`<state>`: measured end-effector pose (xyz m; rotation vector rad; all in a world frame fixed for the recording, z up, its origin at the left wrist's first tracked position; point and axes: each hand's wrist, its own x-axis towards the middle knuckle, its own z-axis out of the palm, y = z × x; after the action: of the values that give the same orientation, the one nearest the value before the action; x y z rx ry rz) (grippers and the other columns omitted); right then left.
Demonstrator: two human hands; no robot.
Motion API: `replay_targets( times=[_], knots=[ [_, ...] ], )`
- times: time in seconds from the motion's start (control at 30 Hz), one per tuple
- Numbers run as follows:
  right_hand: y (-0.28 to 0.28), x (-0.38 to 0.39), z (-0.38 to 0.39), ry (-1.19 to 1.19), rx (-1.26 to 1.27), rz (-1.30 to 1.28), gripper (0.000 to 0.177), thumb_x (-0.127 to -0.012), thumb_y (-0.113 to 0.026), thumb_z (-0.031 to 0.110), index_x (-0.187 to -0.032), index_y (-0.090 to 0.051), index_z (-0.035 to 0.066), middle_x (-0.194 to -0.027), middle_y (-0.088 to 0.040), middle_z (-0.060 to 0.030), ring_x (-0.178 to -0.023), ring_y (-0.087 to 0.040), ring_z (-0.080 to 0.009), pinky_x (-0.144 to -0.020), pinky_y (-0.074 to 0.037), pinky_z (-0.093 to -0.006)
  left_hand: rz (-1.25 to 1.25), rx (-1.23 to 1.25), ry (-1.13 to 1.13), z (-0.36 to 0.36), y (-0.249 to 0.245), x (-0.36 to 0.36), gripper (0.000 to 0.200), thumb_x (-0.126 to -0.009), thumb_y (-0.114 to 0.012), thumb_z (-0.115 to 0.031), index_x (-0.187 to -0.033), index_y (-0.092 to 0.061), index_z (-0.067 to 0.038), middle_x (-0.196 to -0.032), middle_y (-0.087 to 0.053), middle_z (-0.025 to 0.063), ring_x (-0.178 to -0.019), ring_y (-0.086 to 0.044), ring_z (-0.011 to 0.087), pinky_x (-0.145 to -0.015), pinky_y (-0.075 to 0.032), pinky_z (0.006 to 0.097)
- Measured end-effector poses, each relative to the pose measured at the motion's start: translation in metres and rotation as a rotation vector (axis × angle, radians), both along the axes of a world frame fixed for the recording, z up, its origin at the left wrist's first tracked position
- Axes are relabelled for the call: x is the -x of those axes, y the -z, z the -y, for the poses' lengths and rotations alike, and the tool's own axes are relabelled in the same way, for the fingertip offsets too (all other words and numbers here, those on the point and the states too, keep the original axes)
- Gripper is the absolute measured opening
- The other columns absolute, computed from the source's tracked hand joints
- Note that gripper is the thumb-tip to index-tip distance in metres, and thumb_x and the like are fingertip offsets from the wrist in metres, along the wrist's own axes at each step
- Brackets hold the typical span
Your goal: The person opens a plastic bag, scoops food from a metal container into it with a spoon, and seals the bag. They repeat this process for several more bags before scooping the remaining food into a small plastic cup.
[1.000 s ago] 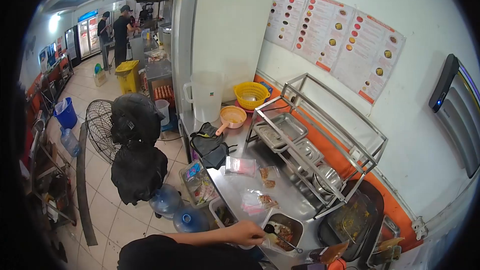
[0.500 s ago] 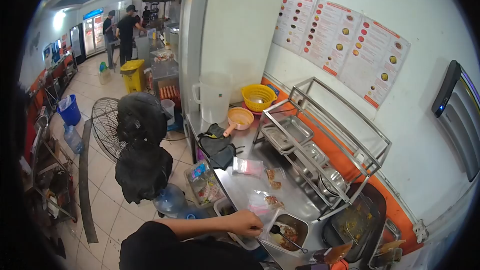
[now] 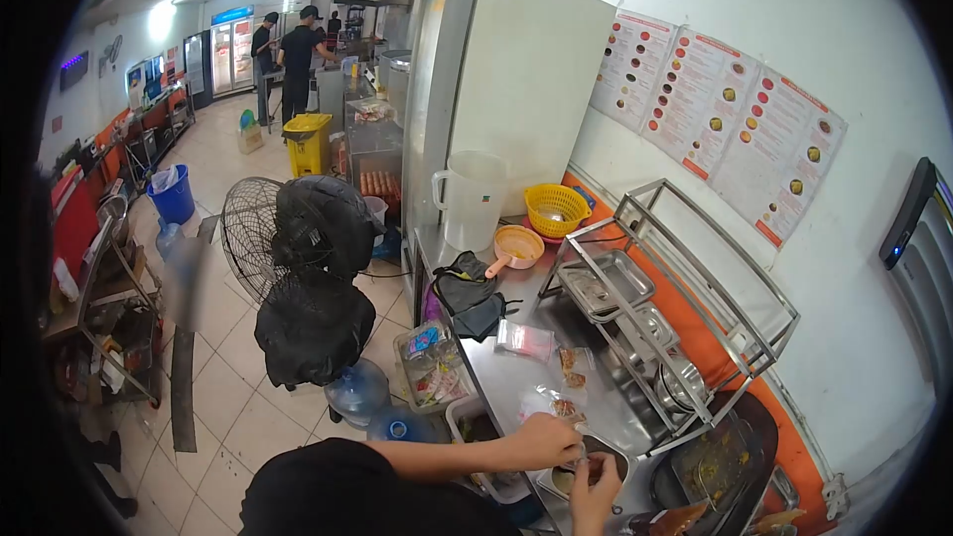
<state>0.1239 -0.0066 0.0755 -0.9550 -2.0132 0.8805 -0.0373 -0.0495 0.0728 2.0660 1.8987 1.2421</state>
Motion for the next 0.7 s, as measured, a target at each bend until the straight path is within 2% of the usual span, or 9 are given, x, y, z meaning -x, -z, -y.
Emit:
replay_targets(
  times=[0.03,0.13,0.2,0.27,0.37,0.47,0.53,0.6,0.7],
  knots=[
    [0.013,0.003,0.002,-0.008,0.163,-0.163,0.014,-0.079,-0.064,0.009,-0.088,-0.057,0.0,-0.073,-0.06,-0.005,-0.067,-0.058,-0.0123,-0.058,-0.045,-0.0254,0.0,0.001,-0.054,0.005,0.005,-0.001,0.024,-0.075,-0.058,-0.024,-0.064,-0.06,-0.003,-0.063,-0.06,0.0157,-0.062,-0.061,0.0349,-0.059,-0.047,0.0449],
    [0.033,0.01,0.021,0.0,0.007,-0.083,0.013,-0.08,-0.064,0.009,-0.085,-0.057,0.0,-0.071,-0.059,-0.0041,-0.064,-0.057,-0.0118,-0.057,-0.044,-0.025,0.003,0.06,-0.063,0.023,0.019,0.003,0.024,-0.075,-0.059,-0.025,-0.063,-0.059,-0.003,-0.062,-0.06,0.0151,-0.062,-0.06,0.0352,-0.06,-0.047,0.0452],
    [0.04,0.009,0.027,0.012,0.054,-0.013,0.012,-0.079,-0.064,0.007,-0.085,-0.057,0.0,-0.069,-0.058,-0.0042,-0.06,-0.056,-0.0109,-0.055,-0.044,-0.0253,-0.015,0.123,-0.039,0.034,0.023,0.003,0.024,-0.075,-0.059,-0.025,-0.065,-0.059,-0.003,-0.064,-0.06,0.0153,-0.062,-0.06,0.0351,-0.06,-0.048,0.0448],
    [0.05,0.005,0.026,0.005,-0.052,0.096,0.012,-0.075,-0.064,0.004,-0.082,-0.055,-0.001,-0.064,-0.056,-0.0077,-0.054,-0.054,-0.0146,-0.053,-0.043,-0.0291,-0.028,0.184,-0.014,0.042,0.025,0.003,0.024,-0.075,-0.06,-0.026,-0.067,-0.059,-0.003,-0.066,-0.061,0.0155,-0.063,-0.06,0.0349,-0.06,-0.048,0.0444],
    [0.035,0.007,0.026,0.103,0.027,-0.028,0.011,-0.076,-0.063,0.002,-0.079,-0.053,0.0,-0.063,-0.055,-0.0085,-0.055,-0.055,-0.0151,-0.053,-0.043,-0.0306,0.028,0.17,-0.115,0.045,0.023,0.006,0.025,-0.075,-0.062,-0.027,-0.07,-0.058,-0.003,-0.071,-0.062,0.016,-0.067,-0.061,0.0354,-0.06,-0.048,0.0438],
    [0.027,0.017,0.029,0.178,-0.087,-0.117,0.01,-0.076,-0.061,0.001,-0.078,-0.051,0.0,-0.062,-0.052,-0.0085,-0.056,-0.054,-0.0152,-0.053,-0.042,-0.0306,0.141,0.083,-0.111,0.038,0.034,0.001,0.02,-0.078,-0.066,-0.021,-0.077,-0.059,-0.003,-0.071,-0.061,0.0135,-0.064,-0.062,0.0263,-0.057,-0.047,0.0378],
    [0.016,0.027,0.039,0.249,-0.033,-0.186,0.009,-0.076,-0.06,0.0,-0.079,-0.052,0.001,-0.062,-0.051,-0.0095,-0.057,-0.054,-0.0196,-0.056,-0.043,-0.033,0.63,-0.068,-0.075,0.029,0.04,-0.006,0.011,-0.083,-0.067,-0.011,-0.085,-0.061,-0.002,-0.067,-0.058,0.0052,-0.062,-0.058,0.0132,-0.056,-0.046,0.0301],
    [0.047,0.028,0.037,0.259,-0.13,-0.112,0.009,-0.076,-0.06,0.001,-0.081,-0.052,0.001,-0.064,-0.052,-0.0119,-0.057,-0.053,-0.0252,-0.058,-0.044,-0.0362,0.948,-0.096,-0.05,0.016,0.058,-0.015,0.009,-0.086,-0.064,-0.005,-0.095,-0.062,-0.004,-0.069,-0.056,-0.0016,-0.062,-0.05,0.0057,-0.053,-0.041,0.0232],
    [0.054,0.025,0.035,0.346,-0.156,-0.099,0.009,-0.076,-0.059,-0.001,-0.082,-0.053,0.001,-0.069,-0.053,-0.0144,-0.06,-0.053,-0.0298,-0.06,-0.043,-0.0392,1.646,0.2,0.044,0.018,0.056,-0.023,0.011,-0.088,-0.062,-0.004,-0.099,-0.061,-0.006,-0.073,-0.055,-0.0016,-0.056,-0.042,0.0054,-0.05,-0.032,0.0195]
  ],
)
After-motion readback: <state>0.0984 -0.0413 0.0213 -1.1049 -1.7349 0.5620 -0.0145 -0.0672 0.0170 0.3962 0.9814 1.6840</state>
